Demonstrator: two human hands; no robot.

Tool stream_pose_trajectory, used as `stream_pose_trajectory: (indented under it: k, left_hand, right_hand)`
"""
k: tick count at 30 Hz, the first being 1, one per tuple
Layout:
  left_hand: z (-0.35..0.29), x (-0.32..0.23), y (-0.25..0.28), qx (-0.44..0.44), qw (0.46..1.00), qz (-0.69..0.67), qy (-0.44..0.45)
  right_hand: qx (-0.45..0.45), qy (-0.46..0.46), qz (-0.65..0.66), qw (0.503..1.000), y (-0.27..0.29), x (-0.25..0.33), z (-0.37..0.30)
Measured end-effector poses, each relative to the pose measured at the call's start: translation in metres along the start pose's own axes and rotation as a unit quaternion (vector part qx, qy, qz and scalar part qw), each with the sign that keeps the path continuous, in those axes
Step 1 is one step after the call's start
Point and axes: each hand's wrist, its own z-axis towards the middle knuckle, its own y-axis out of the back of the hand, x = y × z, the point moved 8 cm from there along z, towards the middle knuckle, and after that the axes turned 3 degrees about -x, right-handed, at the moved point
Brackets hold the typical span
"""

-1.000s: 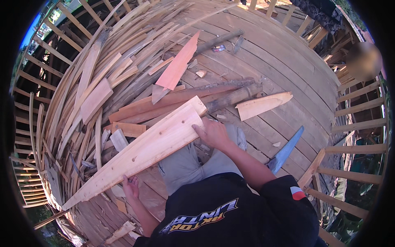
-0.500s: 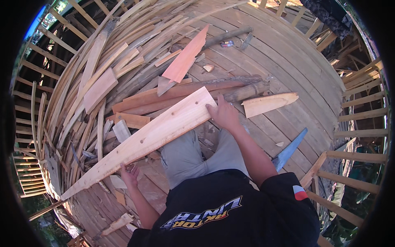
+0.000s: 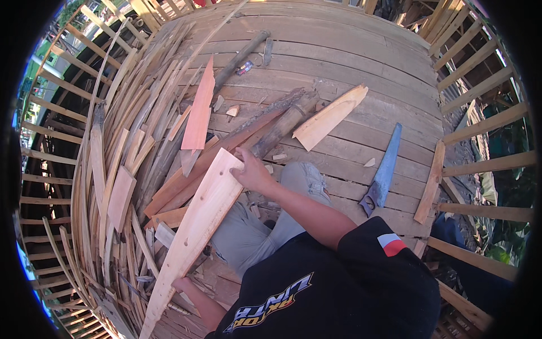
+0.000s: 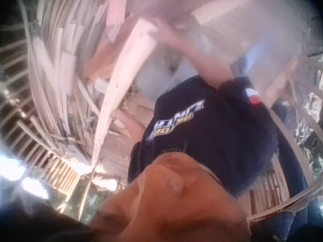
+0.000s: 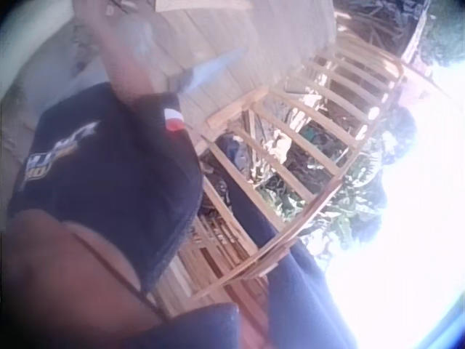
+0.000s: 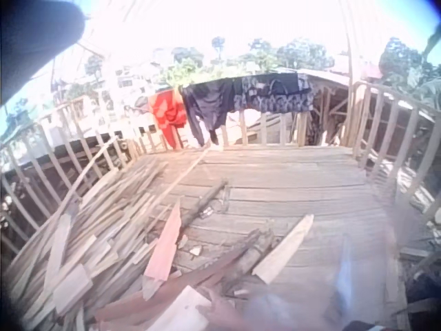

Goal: The person saws a wooden plank by hand while kneeling on a wooden structure, then positions a second piece of wood.

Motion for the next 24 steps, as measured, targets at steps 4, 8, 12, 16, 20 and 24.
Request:
stream_pose_trajectory:
  k: [4, 8, 12, 16, 20, 24]
  left_hand:
    - [0.019, 0.006, -0.001, 0.004, 0.999, 0.044, -0.007]
    - [0.031, 0.005, -0.006, 0.042, 0.996, 0.072, -0.021]
    - [0.039, -0.005, -0.006, 0.050, 0.994, 0.086, -0.034]
    - [0.037, -0.011, -0.005, 0.049, 0.993, 0.096, -0.039]
    - [0.036, -0.013, -0.006, 0.049, 0.993, 0.103, -0.042]
    - [0.037, -0.015, -0.006, 0.050, 0.992, 0.109, -0.043]
  right_hand:
    - [0.024, -0.009, -0.046, 0.999, -0.001, 0.002, -0.004]
    - [0.034, 0.040, -0.062, 0.997, -0.002, 0.015, -0.008]
    - [0.033, 0.039, -0.023, 0.998, -0.004, 0.016, -0.008]
    - [0.017, 0.040, 0.007, 0.999, -0.006, 0.010, -0.006]
    - [0.007, 0.018, 0.019, 1.000, -0.007, 0.006, -0.003]
    - [0.028, -0.020, 0.041, 0.999, -0.010, 0.005, -0.003]
